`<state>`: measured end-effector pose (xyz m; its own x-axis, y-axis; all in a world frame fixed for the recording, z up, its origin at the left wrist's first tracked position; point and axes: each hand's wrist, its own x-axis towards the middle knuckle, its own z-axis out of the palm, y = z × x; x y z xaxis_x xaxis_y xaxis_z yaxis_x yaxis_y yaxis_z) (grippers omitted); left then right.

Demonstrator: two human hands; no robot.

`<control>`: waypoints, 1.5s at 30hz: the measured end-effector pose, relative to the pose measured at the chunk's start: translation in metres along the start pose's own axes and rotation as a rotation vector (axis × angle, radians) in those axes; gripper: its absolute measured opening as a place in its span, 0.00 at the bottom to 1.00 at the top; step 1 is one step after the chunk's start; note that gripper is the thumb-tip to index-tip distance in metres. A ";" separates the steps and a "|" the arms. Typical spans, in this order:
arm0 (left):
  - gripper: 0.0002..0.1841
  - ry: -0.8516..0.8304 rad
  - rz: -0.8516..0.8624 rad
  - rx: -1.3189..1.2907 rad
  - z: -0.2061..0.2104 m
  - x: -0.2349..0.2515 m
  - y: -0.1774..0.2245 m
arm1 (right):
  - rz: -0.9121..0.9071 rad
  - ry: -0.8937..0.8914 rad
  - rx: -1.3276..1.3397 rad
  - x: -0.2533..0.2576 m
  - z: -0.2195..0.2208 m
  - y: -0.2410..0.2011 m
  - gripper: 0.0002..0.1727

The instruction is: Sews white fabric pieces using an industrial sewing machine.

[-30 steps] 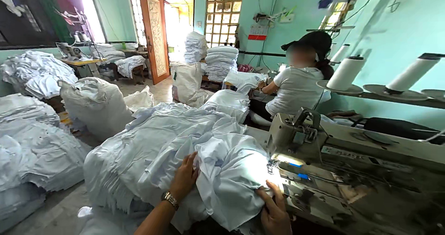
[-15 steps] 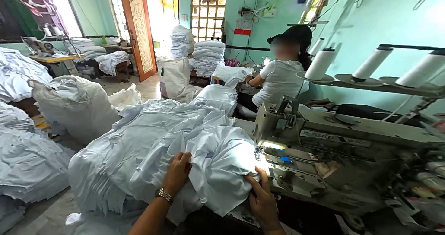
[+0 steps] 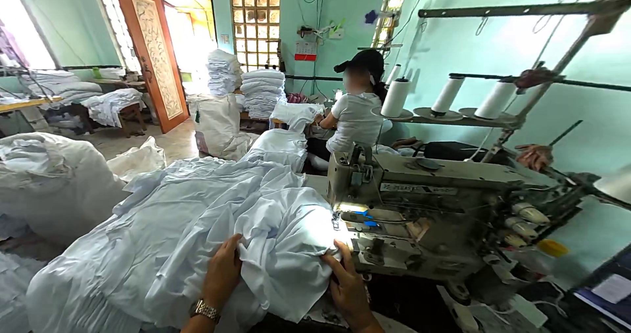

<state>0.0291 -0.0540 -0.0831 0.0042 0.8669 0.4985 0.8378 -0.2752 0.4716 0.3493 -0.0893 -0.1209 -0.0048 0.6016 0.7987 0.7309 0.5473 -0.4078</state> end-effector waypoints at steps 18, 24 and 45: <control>0.12 0.044 0.113 -0.073 0.004 0.003 -0.015 | -0.001 0.011 0.065 0.001 -0.002 -0.002 0.18; 0.12 -0.087 0.209 -0.336 -0.054 0.038 -0.025 | 0.008 -0.141 0.075 0.028 -0.033 -0.012 0.15; 0.15 0.672 0.265 -0.452 -0.297 0.125 0.068 | 0.344 -0.574 0.155 0.123 -0.066 -0.012 0.11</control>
<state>-0.0758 -0.0874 0.2275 -0.2755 0.3585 0.8919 0.5557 -0.6977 0.4521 0.3848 -0.0598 0.0114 -0.1824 0.9457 0.2691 0.6499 0.3213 -0.6887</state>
